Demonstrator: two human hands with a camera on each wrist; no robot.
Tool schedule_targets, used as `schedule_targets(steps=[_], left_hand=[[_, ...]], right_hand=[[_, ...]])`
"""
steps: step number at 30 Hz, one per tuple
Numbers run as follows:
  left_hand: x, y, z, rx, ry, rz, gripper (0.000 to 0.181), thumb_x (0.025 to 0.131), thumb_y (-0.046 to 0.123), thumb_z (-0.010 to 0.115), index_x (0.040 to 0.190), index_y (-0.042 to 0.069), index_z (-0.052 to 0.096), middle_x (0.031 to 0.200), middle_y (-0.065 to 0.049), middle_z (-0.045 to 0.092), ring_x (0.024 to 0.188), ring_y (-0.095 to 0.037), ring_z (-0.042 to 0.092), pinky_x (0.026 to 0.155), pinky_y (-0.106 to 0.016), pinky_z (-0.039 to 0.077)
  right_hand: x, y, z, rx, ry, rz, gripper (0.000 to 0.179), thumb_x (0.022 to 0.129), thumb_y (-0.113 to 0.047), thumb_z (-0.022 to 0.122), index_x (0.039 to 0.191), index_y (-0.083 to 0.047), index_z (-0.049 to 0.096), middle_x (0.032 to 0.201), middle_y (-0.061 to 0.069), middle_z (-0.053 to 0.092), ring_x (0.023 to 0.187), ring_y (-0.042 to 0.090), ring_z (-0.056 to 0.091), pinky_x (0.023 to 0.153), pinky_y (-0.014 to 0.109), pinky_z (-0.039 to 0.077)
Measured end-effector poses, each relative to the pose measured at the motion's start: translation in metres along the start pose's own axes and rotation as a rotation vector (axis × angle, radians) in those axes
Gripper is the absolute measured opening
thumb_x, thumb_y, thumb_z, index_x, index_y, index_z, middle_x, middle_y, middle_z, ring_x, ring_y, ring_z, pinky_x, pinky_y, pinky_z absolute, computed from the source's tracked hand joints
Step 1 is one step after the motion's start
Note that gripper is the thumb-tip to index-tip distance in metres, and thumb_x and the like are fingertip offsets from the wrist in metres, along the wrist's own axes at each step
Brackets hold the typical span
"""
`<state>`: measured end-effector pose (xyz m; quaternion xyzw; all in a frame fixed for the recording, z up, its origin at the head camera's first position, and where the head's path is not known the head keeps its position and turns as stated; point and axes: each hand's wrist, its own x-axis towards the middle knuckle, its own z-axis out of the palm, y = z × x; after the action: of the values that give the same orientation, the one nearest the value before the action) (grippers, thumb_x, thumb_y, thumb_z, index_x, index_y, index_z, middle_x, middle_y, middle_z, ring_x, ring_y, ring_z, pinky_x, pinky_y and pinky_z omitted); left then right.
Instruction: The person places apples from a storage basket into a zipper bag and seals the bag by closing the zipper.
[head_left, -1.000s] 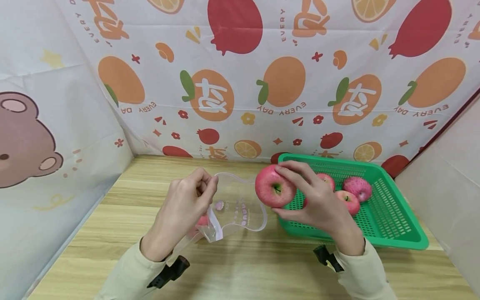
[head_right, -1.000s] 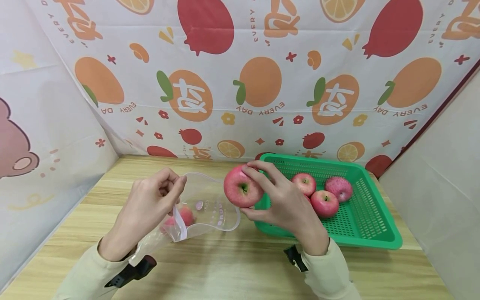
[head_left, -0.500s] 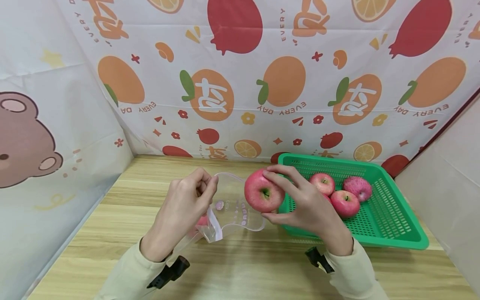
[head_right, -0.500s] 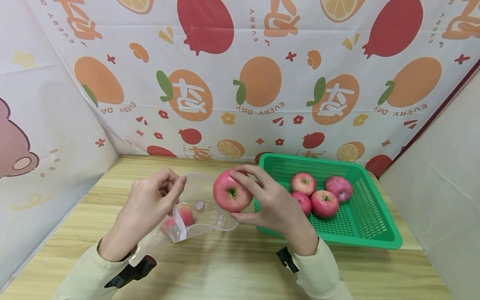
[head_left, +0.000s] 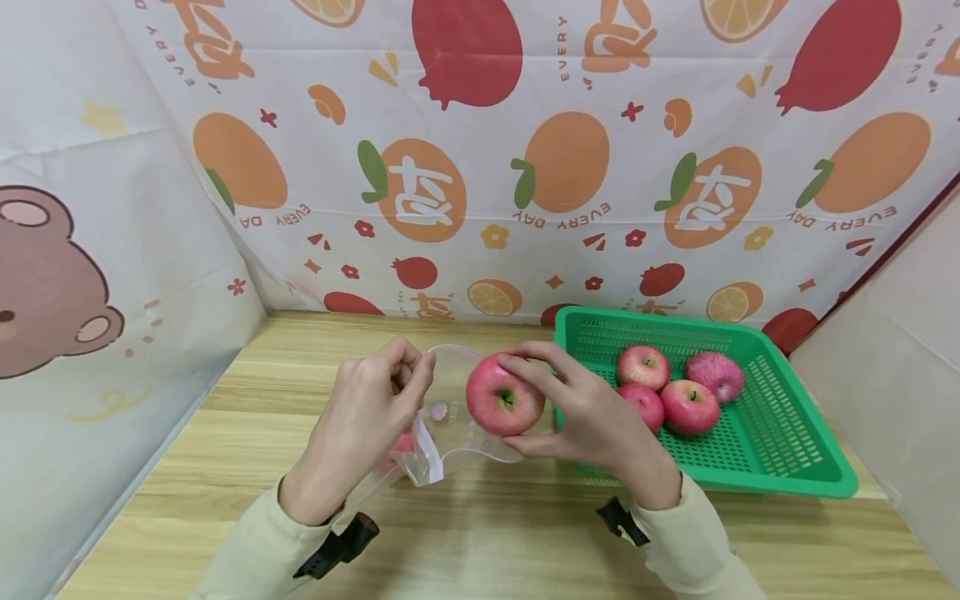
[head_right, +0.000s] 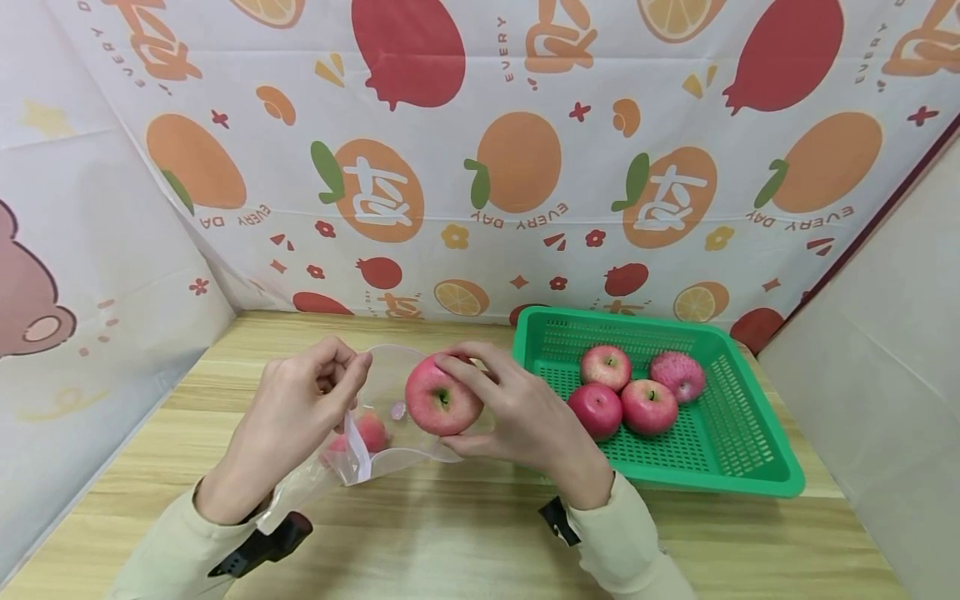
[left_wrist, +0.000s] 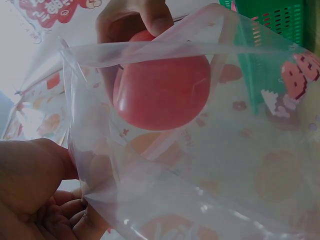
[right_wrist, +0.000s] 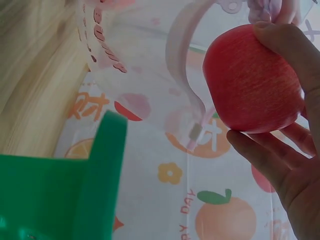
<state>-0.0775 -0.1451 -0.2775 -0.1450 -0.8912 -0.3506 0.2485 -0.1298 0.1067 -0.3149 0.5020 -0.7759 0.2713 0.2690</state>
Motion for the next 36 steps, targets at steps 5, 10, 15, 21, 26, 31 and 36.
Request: schedule_targets(steps=[5, 10, 15, 21, 26, 31, 36], left_hand=[[0.0, 0.0, 0.001, -0.001, 0.006, 0.006, 0.021, 0.096, 0.004, 0.067, 0.076, 0.01, 0.061, 0.059, 0.006, 0.053, 0.045, -0.002, 0.042, 0.043, -0.021, 0.037], [0.0, 0.001, 0.0, -0.006, 0.0, -0.006, 0.021, 0.097, 0.005, 0.066, 0.077, 0.01, 0.062, 0.059, 0.006, 0.054, 0.046, -0.002, 0.044, 0.044, -0.021, 0.037], [0.0, 0.001, 0.0, -0.003, -0.006, -0.015, 0.02, 0.097, 0.006, 0.066, 0.078, 0.01, 0.063, 0.059, 0.006, 0.054, 0.048, -0.003, 0.044, 0.045, -0.02, 0.037], [0.0, 0.001, 0.0, 0.001, -0.01, -0.018, 0.021, 0.097, 0.006, 0.067, 0.077, 0.01, 0.062, 0.06, 0.005, 0.054, 0.047, -0.003, 0.043, 0.044, -0.021, 0.036], [0.0, 0.002, 0.0, -0.002, -0.012, -0.022, 0.021, 0.098, 0.007, 0.066, 0.077, 0.01, 0.062, 0.059, 0.005, 0.054, 0.046, -0.003, 0.043, 0.043, -0.021, 0.036], [0.0, 0.0, 0.0, -0.001, -0.011, -0.014, 0.022, 0.098, 0.006, 0.066, 0.077, 0.01, 0.061, 0.059, 0.006, 0.054, 0.044, -0.002, 0.043, 0.042, -0.021, 0.037], [0.0, -0.001, 0.0, 0.001, -0.007, -0.003, 0.023, 0.097, 0.005, 0.066, 0.076, 0.01, 0.059, 0.058, 0.007, 0.053, 0.043, -0.002, 0.043, 0.042, -0.021, 0.037]], right_hand=[[0.001, -0.001, 0.005, -0.024, -0.014, 0.0, 0.08, 0.07, -0.037, 0.094, 0.137, -0.011, 0.06, 0.134, 0.007, 0.056, 0.115, 0.017, 0.061, 0.087, 0.024, 0.057], [0.002, -0.003, 0.009, -0.046, -0.026, 0.006, 0.083, 0.069, -0.041, 0.095, 0.138, -0.012, 0.059, 0.135, 0.006, 0.057, 0.117, 0.016, 0.061, 0.087, 0.027, 0.058], [0.004, -0.003, 0.013, -0.064, -0.042, -0.002, 0.083, 0.071, -0.045, 0.093, 0.139, -0.012, 0.059, 0.135, 0.006, 0.057, 0.118, 0.017, 0.062, 0.089, 0.028, 0.058], [0.005, -0.003, 0.018, -0.084, -0.044, -0.029, 0.083, 0.071, -0.049, 0.092, 0.139, -0.012, 0.06, 0.133, 0.006, 0.059, 0.115, 0.017, 0.063, 0.088, 0.028, 0.059], [0.006, -0.004, 0.02, -0.103, -0.059, -0.032, 0.083, 0.071, -0.05, 0.091, 0.138, -0.012, 0.061, 0.132, 0.006, 0.059, 0.114, 0.017, 0.064, 0.088, 0.027, 0.059], [0.007, -0.005, 0.022, -0.131, -0.074, -0.061, 0.082, 0.07, -0.046, 0.092, 0.138, -0.011, 0.062, 0.133, 0.007, 0.06, 0.117, 0.018, 0.063, 0.09, 0.027, 0.058], [0.007, -0.005, 0.023, -0.152, -0.075, -0.099, 0.078, 0.072, -0.043, 0.092, 0.137, -0.012, 0.062, 0.136, 0.007, 0.061, 0.123, 0.019, 0.061, 0.094, 0.028, 0.057]])
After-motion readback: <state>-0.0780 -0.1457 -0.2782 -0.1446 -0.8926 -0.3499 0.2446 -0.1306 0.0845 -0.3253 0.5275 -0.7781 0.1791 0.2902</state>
